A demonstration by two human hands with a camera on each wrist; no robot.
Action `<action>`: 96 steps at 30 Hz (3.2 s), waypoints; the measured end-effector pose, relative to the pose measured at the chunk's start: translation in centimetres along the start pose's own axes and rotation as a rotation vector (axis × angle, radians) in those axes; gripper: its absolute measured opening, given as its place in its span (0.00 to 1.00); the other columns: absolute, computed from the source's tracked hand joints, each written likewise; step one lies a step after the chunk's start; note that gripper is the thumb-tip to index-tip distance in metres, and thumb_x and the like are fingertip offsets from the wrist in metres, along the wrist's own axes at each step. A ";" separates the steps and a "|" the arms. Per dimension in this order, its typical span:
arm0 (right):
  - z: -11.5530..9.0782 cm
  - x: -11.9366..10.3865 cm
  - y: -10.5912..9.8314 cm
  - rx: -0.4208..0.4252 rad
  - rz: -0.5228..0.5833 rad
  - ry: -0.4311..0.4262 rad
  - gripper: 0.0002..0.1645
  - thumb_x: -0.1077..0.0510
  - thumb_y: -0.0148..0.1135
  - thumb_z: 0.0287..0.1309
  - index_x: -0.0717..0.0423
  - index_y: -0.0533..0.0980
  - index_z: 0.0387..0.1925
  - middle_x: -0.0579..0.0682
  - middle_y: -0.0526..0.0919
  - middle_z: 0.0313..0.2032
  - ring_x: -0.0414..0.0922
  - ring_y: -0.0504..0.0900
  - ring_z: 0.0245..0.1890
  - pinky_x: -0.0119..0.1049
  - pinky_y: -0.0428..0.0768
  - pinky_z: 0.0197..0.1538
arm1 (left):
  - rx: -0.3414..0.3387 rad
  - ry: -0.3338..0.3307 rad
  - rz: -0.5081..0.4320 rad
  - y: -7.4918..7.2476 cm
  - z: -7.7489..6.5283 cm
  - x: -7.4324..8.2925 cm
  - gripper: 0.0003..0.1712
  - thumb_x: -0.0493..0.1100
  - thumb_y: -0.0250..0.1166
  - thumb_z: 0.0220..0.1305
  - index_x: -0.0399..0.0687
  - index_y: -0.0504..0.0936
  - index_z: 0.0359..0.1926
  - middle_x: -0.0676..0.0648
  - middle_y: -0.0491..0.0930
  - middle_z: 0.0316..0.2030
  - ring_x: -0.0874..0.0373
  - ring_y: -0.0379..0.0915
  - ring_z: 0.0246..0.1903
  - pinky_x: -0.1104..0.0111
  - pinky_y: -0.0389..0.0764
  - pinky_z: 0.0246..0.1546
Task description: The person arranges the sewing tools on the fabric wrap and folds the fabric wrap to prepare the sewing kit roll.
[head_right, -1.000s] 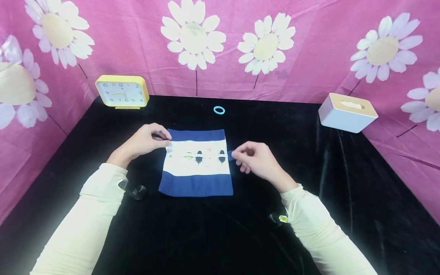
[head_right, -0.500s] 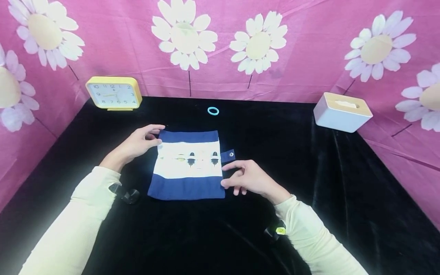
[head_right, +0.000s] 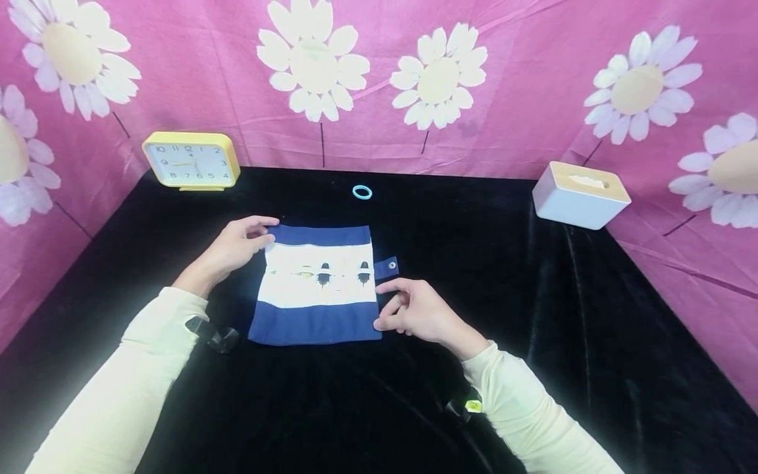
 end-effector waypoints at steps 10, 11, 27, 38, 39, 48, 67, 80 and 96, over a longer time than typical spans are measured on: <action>0.3 -0.7 0.0 0.039 0.013 -0.087 0.30 0.68 0.68 0.52 0.63 0.76 0.60 0.49 0.83 0.29 0.37 0.72 0.20 0.28 0.70 0.22 | 0.108 -0.016 -0.046 -1.1 -0.1 0.0 0.20 0.34 0.60 0.70 0.38 0.77 0.62 0.41 0.78 0.36 0.53 0.74 0.33 0.69 0.75 0.36; 0.3 -0.8 -0.1 0.045 0.014 -0.095 0.30 0.68 0.68 0.52 0.63 0.76 0.60 0.49 0.83 0.29 0.37 0.71 0.20 0.28 0.70 0.22 | 0.105 -0.024 -0.057 -1.2 -0.2 0.0 0.21 0.34 0.60 0.69 0.37 0.77 0.62 0.42 0.77 0.35 0.54 0.73 0.32 0.70 0.75 0.35; 0.5 -0.5 -2.6 0.144 0.087 -0.119 0.23 0.70 0.60 0.61 0.66 0.78 0.59 0.44 0.77 0.30 0.35 0.66 0.18 0.28 0.68 0.24 | -0.130 -0.088 -0.081 -2.3 -1.0 1.3 0.26 0.34 0.69 0.58 0.36 0.78 0.59 0.57 0.69 0.18 0.62 0.68 0.21 0.70 0.73 0.32; 0.6 0.5 -4.9 0.309 0.002 -0.120 0.18 0.66 0.65 0.60 0.64 0.82 0.53 0.38 0.82 0.30 0.34 0.74 0.23 0.28 0.73 0.25 | -0.404 -0.129 -0.016 -1.1 -1.9 1.6 0.32 0.37 0.74 0.55 0.38 0.75 0.60 0.53 0.79 0.24 0.57 0.67 0.22 0.64 0.71 0.40; 0.6 0.6 -4.9 0.310 -0.004 -0.117 0.18 0.66 0.65 0.60 0.64 0.82 0.53 0.38 0.82 0.30 0.33 0.75 0.23 0.28 0.74 0.25 | -0.413 -0.128 -0.015 -1.0 -2.0 1.5 0.32 0.37 0.74 0.55 0.37 0.74 0.60 0.53 0.79 0.24 0.58 0.68 0.22 0.66 0.72 0.38; 0.3 0.8 -5.1 0.215 -0.252 -0.103 0.17 0.62 0.68 0.57 0.61 0.84 0.49 0.44 0.82 0.29 0.34 0.77 0.27 0.27 0.75 0.33 | -0.376 -0.084 -0.019 -0.6 -1.6 0.7 0.29 0.38 0.68 0.62 0.35 0.72 0.63 0.51 0.82 0.26 0.58 0.75 0.23 0.70 0.74 0.24; 0.1 1.4 -5.1 0.003 -0.104 -0.074 0.33 0.60 0.74 0.54 0.63 0.75 0.61 0.49 0.81 0.22 0.39 0.78 0.20 0.35 0.79 0.25 | -0.276 -0.039 -0.010 0.6 -0.8 0.8 0.19 0.38 0.60 0.70 0.41 0.80 0.60 0.42 0.83 0.41 0.57 0.73 0.29 0.70 0.70 0.25; 0.0 0.1 -6.4 0.181 -0.095 -0.165 0.24 0.65 0.72 0.54 0.63 0.81 0.55 0.43 0.77 0.22 0.37 0.73 0.19 0.32 0.74 0.24 | -0.312 -0.046 -0.104 0.4 -1.1 1.0 0.22 0.36 0.68 0.60 0.34 0.79 0.55 0.56 0.82 0.24 0.62 0.72 0.22 0.70 0.69 0.23; 3.6 -0.9 -9.2 0.365 -0.189 -0.192 0.19 0.67 0.68 0.57 0.64 0.83 0.51 0.51 0.84 0.25 0.36 0.75 0.20 0.30 0.75 0.24 | -0.531 -0.063 -0.060 2.1 -2.7 3.5 0.18 0.34 0.75 0.52 0.35 0.78 0.41 0.53 0.79 0.16 0.60 0.70 0.15 0.71 0.67 0.20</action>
Point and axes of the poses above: each hand's wrist, its own z-axis towards the middle knuckle, its own y-axis out of the palm, x = y × z, the point moved 6 cm from there along z, towards the middle knuckle
